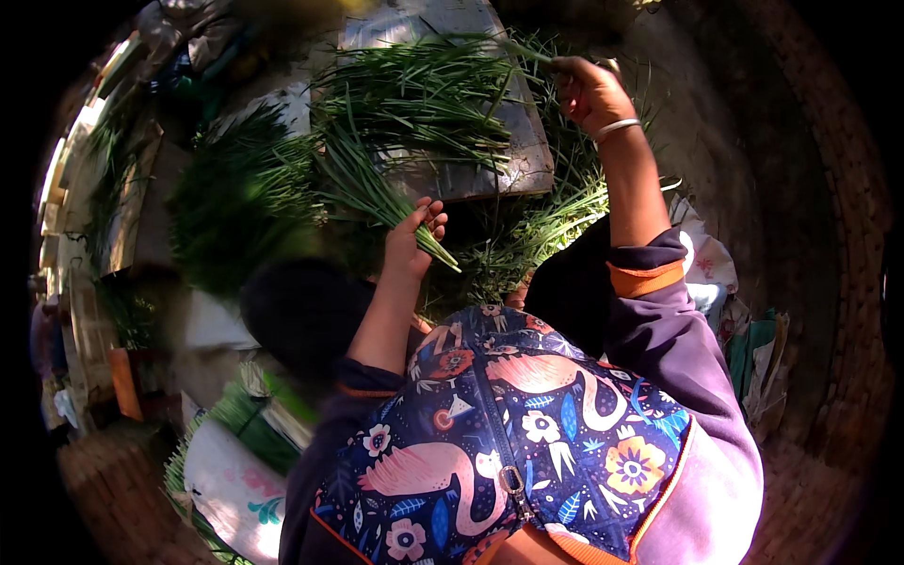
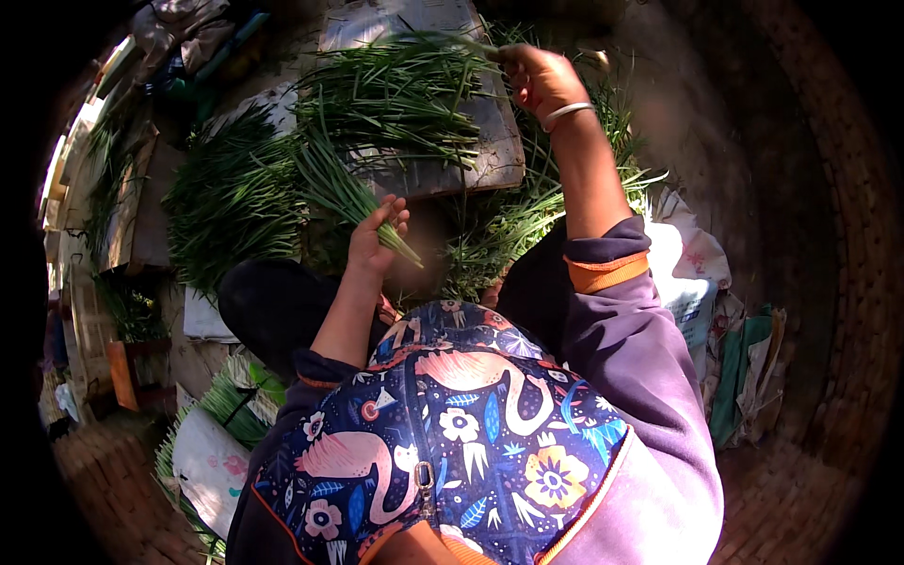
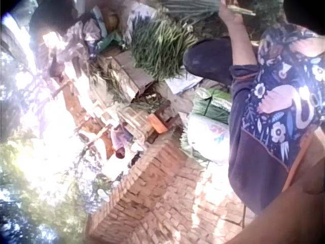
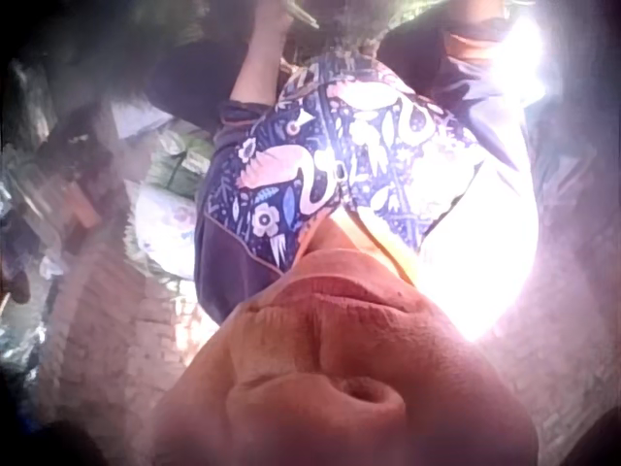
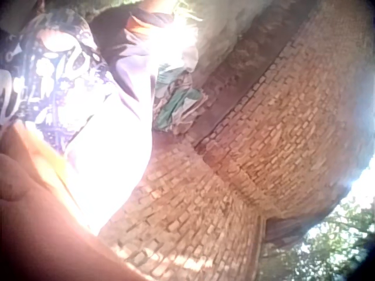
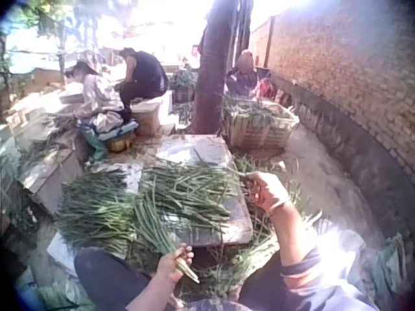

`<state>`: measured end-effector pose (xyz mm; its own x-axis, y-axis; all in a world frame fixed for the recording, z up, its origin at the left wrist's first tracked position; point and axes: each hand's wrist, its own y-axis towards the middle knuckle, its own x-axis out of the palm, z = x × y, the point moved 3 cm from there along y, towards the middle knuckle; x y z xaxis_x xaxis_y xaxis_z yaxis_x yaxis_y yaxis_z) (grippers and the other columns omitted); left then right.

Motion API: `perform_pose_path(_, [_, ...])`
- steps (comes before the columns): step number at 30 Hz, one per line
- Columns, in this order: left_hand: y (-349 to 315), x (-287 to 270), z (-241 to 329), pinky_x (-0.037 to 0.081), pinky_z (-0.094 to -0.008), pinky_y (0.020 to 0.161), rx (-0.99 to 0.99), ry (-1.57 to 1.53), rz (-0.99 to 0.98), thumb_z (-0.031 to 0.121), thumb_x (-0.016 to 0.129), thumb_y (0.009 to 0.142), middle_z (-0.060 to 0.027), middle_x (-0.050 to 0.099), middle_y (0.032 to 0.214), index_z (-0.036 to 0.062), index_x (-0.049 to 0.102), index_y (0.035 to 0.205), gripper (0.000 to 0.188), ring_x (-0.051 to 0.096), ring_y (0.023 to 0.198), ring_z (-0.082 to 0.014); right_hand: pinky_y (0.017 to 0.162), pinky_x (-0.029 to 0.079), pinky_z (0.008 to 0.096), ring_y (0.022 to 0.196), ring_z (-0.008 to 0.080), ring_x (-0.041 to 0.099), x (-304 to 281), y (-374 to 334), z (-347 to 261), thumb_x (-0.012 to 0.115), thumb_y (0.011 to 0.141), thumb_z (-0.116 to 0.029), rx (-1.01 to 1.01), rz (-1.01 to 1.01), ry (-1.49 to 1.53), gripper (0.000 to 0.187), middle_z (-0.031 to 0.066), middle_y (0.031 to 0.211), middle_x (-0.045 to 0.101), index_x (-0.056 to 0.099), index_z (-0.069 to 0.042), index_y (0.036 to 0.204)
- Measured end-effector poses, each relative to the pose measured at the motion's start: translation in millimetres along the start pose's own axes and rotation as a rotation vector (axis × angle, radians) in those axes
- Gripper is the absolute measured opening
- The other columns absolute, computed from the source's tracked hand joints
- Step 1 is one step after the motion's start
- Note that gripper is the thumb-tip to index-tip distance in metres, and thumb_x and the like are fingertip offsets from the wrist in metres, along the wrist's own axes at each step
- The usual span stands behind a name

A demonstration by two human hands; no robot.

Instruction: The person gathers green stalks from a pile on a wooden surface, arranges them into a bunch, and ties the bunch together using a single thin blade of grass. Several completed bundles are visible around the workspace.

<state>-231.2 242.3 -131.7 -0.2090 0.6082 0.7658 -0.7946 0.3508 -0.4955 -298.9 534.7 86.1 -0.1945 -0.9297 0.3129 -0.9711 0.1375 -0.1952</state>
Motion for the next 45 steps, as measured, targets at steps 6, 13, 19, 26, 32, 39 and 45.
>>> perform_pose_path(6, [-3.9, 1.0, 6.1, 0.051, -0.0311, 0.073, 0.047, 0.045, 0.026, 0.011, 0.068, 0.086, -0.0053, 0.067, 0.104, 0.0097, 0.06, 0.111, 0.026, 0.064, 0.087, -0.0189, 0.051, 0.038, 0.0179, 0.058, 0.0038, 0.049, 33.9, -50.2, -73.4, 0.065, 0.086, -0.011, -0.522, 0.068, -0.062, 0.013, -0.0026, 0.069, 0.059, 0.068, -0.001, 0.095])
perform_pose_path(13, [-20.3, 24.2, 7.5, 0.051, -0.0258, 0.068, 0.046, 0.023, -0.064, 0.016, 0.068, 0.088, -0.0076, 0.067, 0.104, 0.0096, 0.059, 0.107, 0.023, 0.065, 0.09, -0.0186, 0.055, 0.045, 0.0201, 0.06, 0.0036, 0.055, 57.6, -91.8, 79.5, 0.069, 0.081, -0.011, -0.493, 0.165, -0.477, 0.013, -0.0004, 0.068, 0.064, 0.068, 0.002, 0.084])
perform_pose_path(19, [-14.8, 16.3, 0.4, 0.053, -0.0284, 0.07, 0.019, 0.018, -0.099, 0.007, 0.069, 0.083, -0.0116, 0.067, 0.108, 0.0024, 0.061, 0.109, 0.027, 0.066, 0.092, -0.0201, 0.058, 0.045, 0.0202, 0.061, 0.0029, 0.054, 48.4, -118.0, 200.8, 0.069, 0.08, -0.013, -0.207, 0.014, -0.763, 0.013, -0.0006, 0.069, 0.064, 0.067, 0.0, 0.085])
perform_pose_path(26, [9.7, -11.6, -9.6, 0.055, -0.0338, 0.076, 0.032, -0.004, -0.026, 0.003, 0.071, 0.079, -0.0115, 0.068, 0.101, 0.0009, 0.061, 0.105, 0.028, 0.066, 0.088, -0.0213, 0.076, 0.05, 0.0297, 0.081, 0.0168, 0.065, 51.8, -92.0, 220.2, 0.071, 0.075, -0.035, 0.06, -0.196, -0.619, 0.043, 0.0104, 0.088, 0.07, 0.067, 0.003, 0.096])
perform_pose_path(32, [0.2, 5.9, -4.5, 0.053, -0.0366, 0.088, -0.004, 0.067, -0.051, -0.001, 0.062, 0.085, -0.0137, 0.065, 0.1, -0.001, 0.058, 0.109, 0.024, 0.063, 0.097, -0.0252, 0.065, 0.047, 0.0261, 0.068, 0.0094, 0.057, 51.5, -79.6, 236.1, 0.067, 0.077, -0.025, 0.133, -0.153, -0.416, 0.028, 0.0041, 0.075, 0.064, 0.065, 0.001, 0.085])
perform_pose_path(39, [-21.7, 23.6, -11.6, 0.053, -0.0423, 0.087, -0.004, 0.126, -0.094, -0.004, 0.062, 0.081, -0.0133, 0.064, 0.099, 0.0006, 0.056, 0.114, 0.034, 0.063, 0.096, -0.0287, 0.059, 0.04, 0.0206, 0.063, 0.0023, 0.047, 26.7, -119.1, 217.8, 0.056, 0.087, -0.013, 0.156, -0.358, -0.331, 0.012, -0.0056, 0.07, 0.054, 0.058, -0.003, 0.081])
perform_pose_path(45, [-9.8, 8.6, -3.1, 0.05, -0.045, 0.091, 0.053, 0.014, -0.095, -0.002, 0.055, 0.085, -0.0105, 0.064, 0.096, 0.0015, 0.056, 0.11, 0.025, 0.064, 0.093, -0.0277, 0.06, 0.047, 0.0261, 0.061, 0.0074, 0.055, 7.8, -148.2, 198.8, 0.059, 0.085, -0.014, 0.488, -0.53, -0.587, 0.013, -0.0013, 0.069, 0.058, 0.061, -0.002, 0.088])
